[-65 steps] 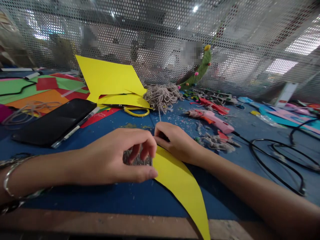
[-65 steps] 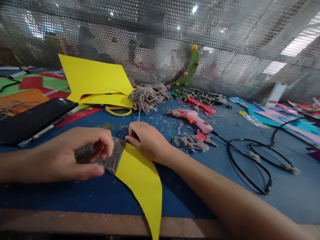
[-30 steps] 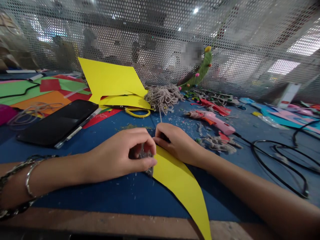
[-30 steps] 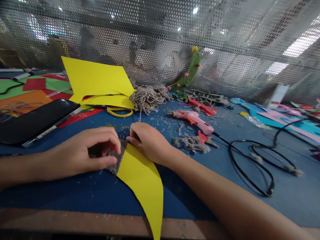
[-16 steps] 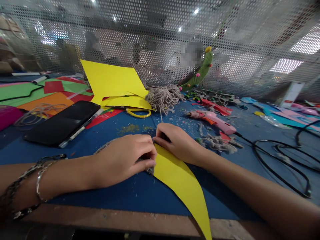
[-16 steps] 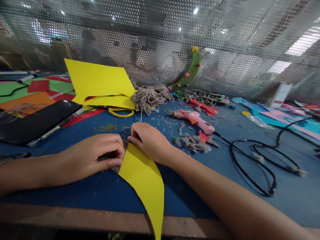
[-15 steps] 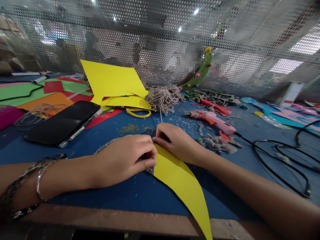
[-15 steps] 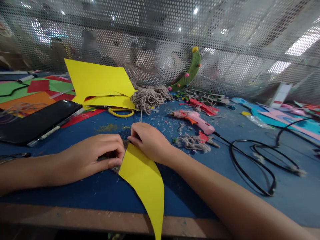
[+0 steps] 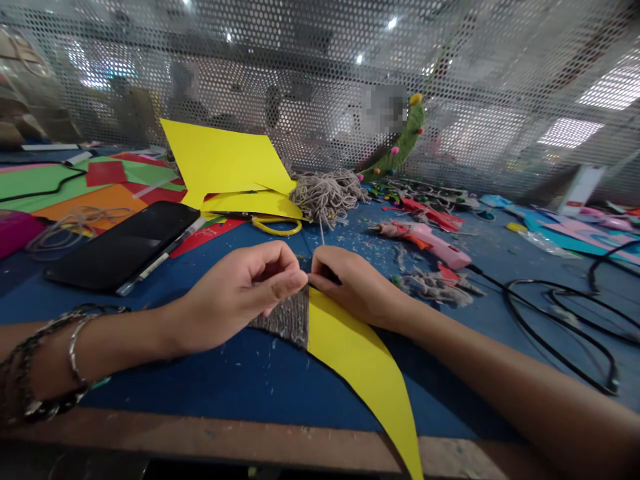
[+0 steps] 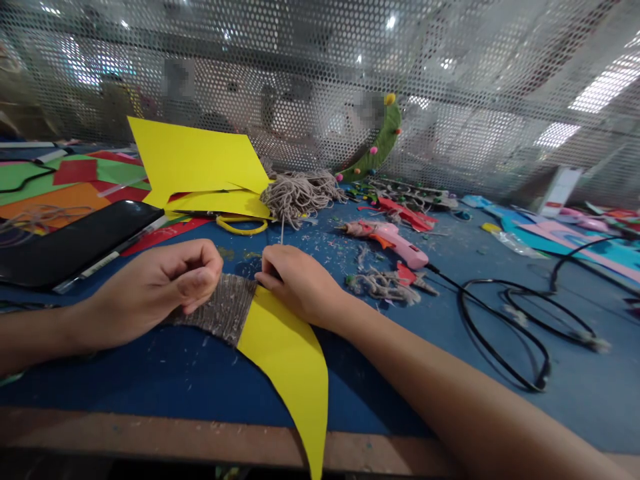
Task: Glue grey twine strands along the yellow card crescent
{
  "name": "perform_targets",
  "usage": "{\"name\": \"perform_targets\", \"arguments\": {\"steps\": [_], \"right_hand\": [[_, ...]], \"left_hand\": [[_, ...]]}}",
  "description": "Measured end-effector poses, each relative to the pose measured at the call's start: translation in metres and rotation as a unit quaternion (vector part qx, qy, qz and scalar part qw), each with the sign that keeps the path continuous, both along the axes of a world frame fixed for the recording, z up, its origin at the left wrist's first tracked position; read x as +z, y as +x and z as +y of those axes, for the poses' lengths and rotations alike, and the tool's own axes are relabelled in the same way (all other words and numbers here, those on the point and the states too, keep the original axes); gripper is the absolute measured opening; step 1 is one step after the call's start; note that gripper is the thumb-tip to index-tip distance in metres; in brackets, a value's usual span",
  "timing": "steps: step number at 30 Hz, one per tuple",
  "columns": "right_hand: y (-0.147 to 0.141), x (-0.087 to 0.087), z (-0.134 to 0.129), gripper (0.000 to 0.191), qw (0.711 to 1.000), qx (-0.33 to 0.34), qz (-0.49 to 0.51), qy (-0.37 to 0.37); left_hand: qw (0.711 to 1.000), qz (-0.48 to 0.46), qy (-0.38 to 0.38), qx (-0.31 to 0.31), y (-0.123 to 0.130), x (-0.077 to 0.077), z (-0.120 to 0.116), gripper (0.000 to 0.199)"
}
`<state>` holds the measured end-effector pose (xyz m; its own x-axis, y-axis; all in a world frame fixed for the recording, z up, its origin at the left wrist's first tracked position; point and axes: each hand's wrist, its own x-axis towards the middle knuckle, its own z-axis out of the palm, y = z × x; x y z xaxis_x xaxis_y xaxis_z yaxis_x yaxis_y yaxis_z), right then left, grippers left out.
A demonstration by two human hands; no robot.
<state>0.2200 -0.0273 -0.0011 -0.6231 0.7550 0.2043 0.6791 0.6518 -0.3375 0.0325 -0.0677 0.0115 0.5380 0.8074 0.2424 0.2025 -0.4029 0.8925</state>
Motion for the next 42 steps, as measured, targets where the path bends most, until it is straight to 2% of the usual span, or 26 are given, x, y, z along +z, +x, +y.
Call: {"name": "perform_targets", "arguments": {"steps": [7,11,18,22,30,38,42], "right_hand": [[0.002,-0.001,0.002,0.018,1.000,0.016,-0.003,0.000],[0.002,-0.001,0.002,0.018,1.000,0.010,-0.006,-0.001],[0.003,0.000,0.001,0.017,1.000,0.027,0.009,0.006],[0.002,0.000,0.000,0.016,1.000,0.014,0.004,0.007],[0.002,0.002,0.000,0.015,1.000,0.007,-0.001,-0.018],[0.001,0.005,0.000,0.016,1.000,0.003,-0.003,-0.019],[0.002,0.003,0.001,0.015,1.000,-0.001,-0.004,-0.017]], "left_hand": [[0.999,-0.004,0.008,0.040,-0.003,-0.001,0.009,0.035],[0.999,-0.005,0.013,0.031,-0.004,-0.001,0.012,0.039],[0.994,-0.072,-0.077,0.013,-0.001,-0.002,0.013,0.035],[0.992,-0.090,-0.091,0.019,-0.002,-0.004,0.015,0.028],[0.979,-0.145,-0.142,-0.031,-0.005,-0.004,0.018,0.018],[0.956,-0.192,-0.218,-0.042,-0.004,0.002,0.017,0.035],[0.950,-0.211,-0.227,-0.043,-0.004,0.000,0.018,0.039]]}}
